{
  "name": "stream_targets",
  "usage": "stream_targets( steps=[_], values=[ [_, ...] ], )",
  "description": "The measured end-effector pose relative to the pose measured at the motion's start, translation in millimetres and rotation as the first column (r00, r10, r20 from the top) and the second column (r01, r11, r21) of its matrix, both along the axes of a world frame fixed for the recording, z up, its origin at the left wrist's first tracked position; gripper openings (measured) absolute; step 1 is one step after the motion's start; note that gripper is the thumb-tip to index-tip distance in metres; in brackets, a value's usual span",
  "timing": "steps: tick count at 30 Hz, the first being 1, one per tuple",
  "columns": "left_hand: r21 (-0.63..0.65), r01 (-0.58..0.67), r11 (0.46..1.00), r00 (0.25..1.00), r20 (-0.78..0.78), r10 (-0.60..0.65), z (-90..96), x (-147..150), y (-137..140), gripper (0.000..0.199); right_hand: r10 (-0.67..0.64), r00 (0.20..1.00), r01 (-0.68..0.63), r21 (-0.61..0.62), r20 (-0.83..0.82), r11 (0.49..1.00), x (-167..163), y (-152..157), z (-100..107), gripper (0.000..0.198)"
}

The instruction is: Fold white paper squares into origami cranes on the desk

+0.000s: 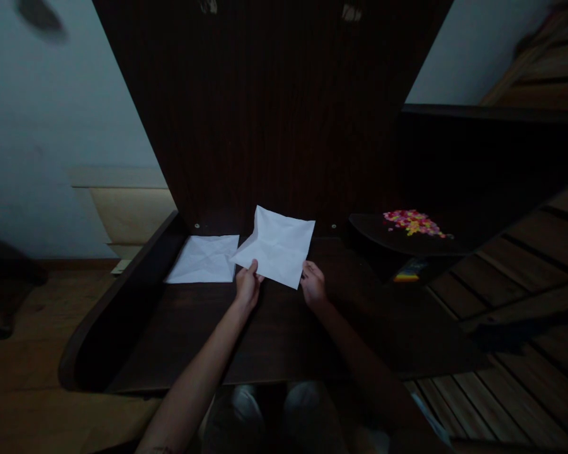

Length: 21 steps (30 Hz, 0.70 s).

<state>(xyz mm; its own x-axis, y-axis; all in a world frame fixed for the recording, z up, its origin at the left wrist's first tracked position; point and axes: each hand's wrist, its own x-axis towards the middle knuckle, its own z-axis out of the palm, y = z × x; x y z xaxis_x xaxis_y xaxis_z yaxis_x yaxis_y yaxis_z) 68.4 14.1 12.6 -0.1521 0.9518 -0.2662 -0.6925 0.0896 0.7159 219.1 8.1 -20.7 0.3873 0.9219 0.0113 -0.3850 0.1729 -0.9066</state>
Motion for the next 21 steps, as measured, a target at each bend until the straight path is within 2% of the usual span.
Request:
stream_targets(
  steps=[3,7,10,11,14,18,19,21],
  values=[
    [-0.021,0.031,0.999,0.994,0.101,-0.029,2.9,-1.9,-0.3,0.009,0.120,0.985,-0.119,0.014,-0.127,0.993,0.3,0.0,1.8,0.024],
    [-0.007,0.050,0.999,0.994,0.094,-0.050,1.7,-7.4,4.8,0.010,0.167,0.981,-0.166,0.023,-0.095,0.986,1.9,-0.3,2.2,0.022],
    [-0.017,-0.002,1.000,0.998,-0.059,0.001,-1.5,-11.9,9.6,0.012,0.140,0.990,-0.140,0.000,0.016,0.990,2.8,0.0,0.6,0.026],
    [-0.028,-0.049,0.998,0.988,-0.147,0.045,-2.8,-13.7,10.9,0.012,0.132,0.990,-0.131,-0.010,0.047,0.991,2.8,0.3,0.0,0.027],
    [-0.025,-0.177,0.984,0.950,-0.265,0.164,-4.5,-23.2,13.8,0.022,0.126,0.987,-0.125,-0.022,0.096,0.992,2.2,1.3,-1.5,0.030],
    [0.045,-0.314,0.948,0.863,-0.403,0.305,11.4,-54.2,15.5,0.030,0.143,0.968,-0.137,-0.045,0.204,0.990,1.0,2.4,-3.9,0.033],
    [0.087,-0.347,0.934,0.819,-0.457,0.347,20.2,-64.7,15.0,0.030,0.150,0.963,-0.142,-0.050,0.226,0.989,0.7,2.6,-4.8,0.033],
    [0.339,-0.388,0.857,0.475,-0.723,0.501,41.9,-85.6,11.8,0.034,0.161,0.956,-0.153,-0.053,0.245,0.987,-0.2,2.6,-6.8,0.032]
  ],
)
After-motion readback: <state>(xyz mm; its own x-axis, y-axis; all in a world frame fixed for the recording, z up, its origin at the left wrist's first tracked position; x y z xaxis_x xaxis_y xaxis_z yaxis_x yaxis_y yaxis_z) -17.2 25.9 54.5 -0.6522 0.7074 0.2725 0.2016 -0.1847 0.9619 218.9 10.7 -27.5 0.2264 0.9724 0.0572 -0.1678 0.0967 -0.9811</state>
